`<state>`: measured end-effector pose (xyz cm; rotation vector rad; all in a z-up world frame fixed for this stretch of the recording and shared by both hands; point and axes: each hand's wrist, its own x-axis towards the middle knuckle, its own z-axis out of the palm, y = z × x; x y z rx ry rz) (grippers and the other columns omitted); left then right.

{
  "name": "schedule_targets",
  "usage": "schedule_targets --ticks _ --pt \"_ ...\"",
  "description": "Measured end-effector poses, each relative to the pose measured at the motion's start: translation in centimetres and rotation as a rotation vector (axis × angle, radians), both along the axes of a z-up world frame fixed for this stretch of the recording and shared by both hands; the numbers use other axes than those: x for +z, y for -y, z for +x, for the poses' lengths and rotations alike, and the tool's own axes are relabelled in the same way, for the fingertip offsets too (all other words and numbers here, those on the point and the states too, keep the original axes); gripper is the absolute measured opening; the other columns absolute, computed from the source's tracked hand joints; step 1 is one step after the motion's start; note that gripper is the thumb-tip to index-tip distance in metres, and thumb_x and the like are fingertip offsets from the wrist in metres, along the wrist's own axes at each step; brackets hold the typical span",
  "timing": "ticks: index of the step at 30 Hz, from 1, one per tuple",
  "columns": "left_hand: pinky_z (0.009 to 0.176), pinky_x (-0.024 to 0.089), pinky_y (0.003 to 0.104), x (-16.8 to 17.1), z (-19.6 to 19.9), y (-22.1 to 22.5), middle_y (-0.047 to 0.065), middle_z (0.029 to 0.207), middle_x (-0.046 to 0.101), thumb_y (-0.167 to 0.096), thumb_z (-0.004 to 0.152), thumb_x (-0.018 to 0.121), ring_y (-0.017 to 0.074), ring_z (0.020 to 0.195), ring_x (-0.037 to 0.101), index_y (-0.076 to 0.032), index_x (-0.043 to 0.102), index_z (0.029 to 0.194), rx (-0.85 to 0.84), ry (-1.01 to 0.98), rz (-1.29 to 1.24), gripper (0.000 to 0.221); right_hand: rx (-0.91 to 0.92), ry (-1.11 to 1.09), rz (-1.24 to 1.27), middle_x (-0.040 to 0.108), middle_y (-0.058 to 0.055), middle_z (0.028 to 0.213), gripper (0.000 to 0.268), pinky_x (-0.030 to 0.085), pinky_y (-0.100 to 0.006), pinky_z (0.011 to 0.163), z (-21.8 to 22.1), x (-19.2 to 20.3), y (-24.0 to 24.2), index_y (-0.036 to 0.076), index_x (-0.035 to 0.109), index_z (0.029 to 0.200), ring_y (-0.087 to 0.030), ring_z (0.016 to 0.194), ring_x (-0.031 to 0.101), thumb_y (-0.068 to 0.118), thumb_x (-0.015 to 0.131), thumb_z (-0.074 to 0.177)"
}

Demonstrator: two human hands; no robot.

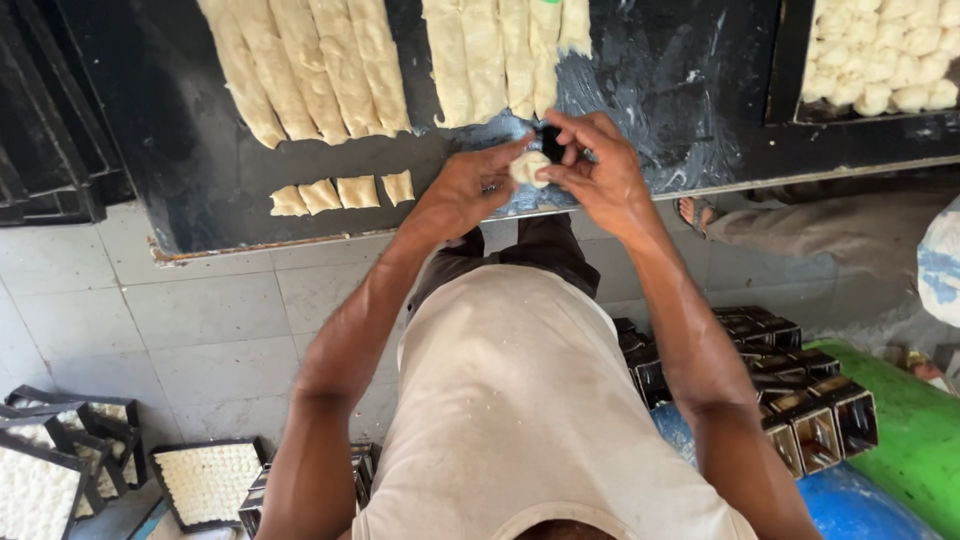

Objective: The person uses a scraper to cut dough into small pieces, then shapes each piece by hand before placing them onto a tray.

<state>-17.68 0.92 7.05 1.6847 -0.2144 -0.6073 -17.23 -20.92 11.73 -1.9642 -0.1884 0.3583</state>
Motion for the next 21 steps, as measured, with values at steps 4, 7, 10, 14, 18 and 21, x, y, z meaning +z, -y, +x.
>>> schedule_targets --ticks 4,7,10,14,18,21 --pt "0.089 0.059 0.034 -0.2 -0.9 -0.1 0.017 0.115 0.075 -0.014 0.094 0.079 0.019 0.102 0.071 0.003 0.063 0.134 0.042 -0.131 -0.205 0.047 0.151 -0.024 -0.207 0.066 -0.004 0.104 0.021 0.054 -0.035 0.073 -0.2 0.0 -0.4 0.006 0.074 0.112 -0.018 0.085 0.065 0.004 0.081 0.092" --pt "0.097 0.063 0.037 -0.7 -0.6 0.6 0.018 0.121 0.074 -0.013 0.101 0.068 0.024 0.106 0.074 0.006 0.066 0.135 0.191 -0.377 -0.404 0.039 0.273 0.493 -0.367 0.06 -0.009 0.113 0.032 0.056 -0.037 0.085 -1.2 0.8 -0.2 0.004 0.073 0.125 -0.026 0.105 0.057 0.005 0.08 0.094" --pt "0.101 0.061 0.035 -1.1 -0.3 0.8 0.016 0.125 0.073 -0.015 0.104 0.06 0.0242 0.112 0.073 0.004 0.063 0.139 0.236 -0.594 -0.52 0.04 0.287 0.707 -0.627 0.06 -0.012 0.129 0.043 0.055 -0.044 0.093 -1.9 1.0 -0.5 0.0 0.073 0.123 -0.029 0.119 0.056 0.005 0.077 0.081" --pt "0.106 0.06 0.034 -0.8 -0.3 2.5 0.012 0.129 0.07 -0.01 0.104 0.062 0.0204 0.119 0.069 0.0 0.059 0.142 0.147 -0.448 -0.563 0.04 0.039 0.414 -0.135 0.054 -0.005 0.117 0.031 0.056 -0.038 0.092 -1.1 0.1 1.4 0.009 0.063 0.113 -0.019 0.112 0.057 0.007 0.082 0.089" --pt "0.091 0.061 0.037 0.5 1.6 5.1 0.006 0.143 0.057 -0.003 0.099 0.072 0.0221 0.116 0.067 -0.001 0.065 0.133 0.056 -0.286 -0.451 0.036 -0.199 -0.293 0.402 0.067 -0.003 0.107 0.035 0.058 -0.024 0.087 1.0 -0.9 5.1 0.008 0.066 0.119 -0.009 0.099 0.064 0.006 0.078 0.087" --pt "0.09 0.06 0.033 1.3 3.7 7.7 0.009 0.126 0.068 -0.006 0.097 0.077 0.0208 0.11 0.071 -0.007 0.063 0.137 0.014 -0.126 -0.297 0.042 -0.21 -0.252 0.187 0.066 -0.003 0.096 0.018 0.047 -0.028 0.072 2.7 -0.7 7.9 0.005 0.076 0.11 -0.012 0.084 0.057 0.006 0.079 0.092"
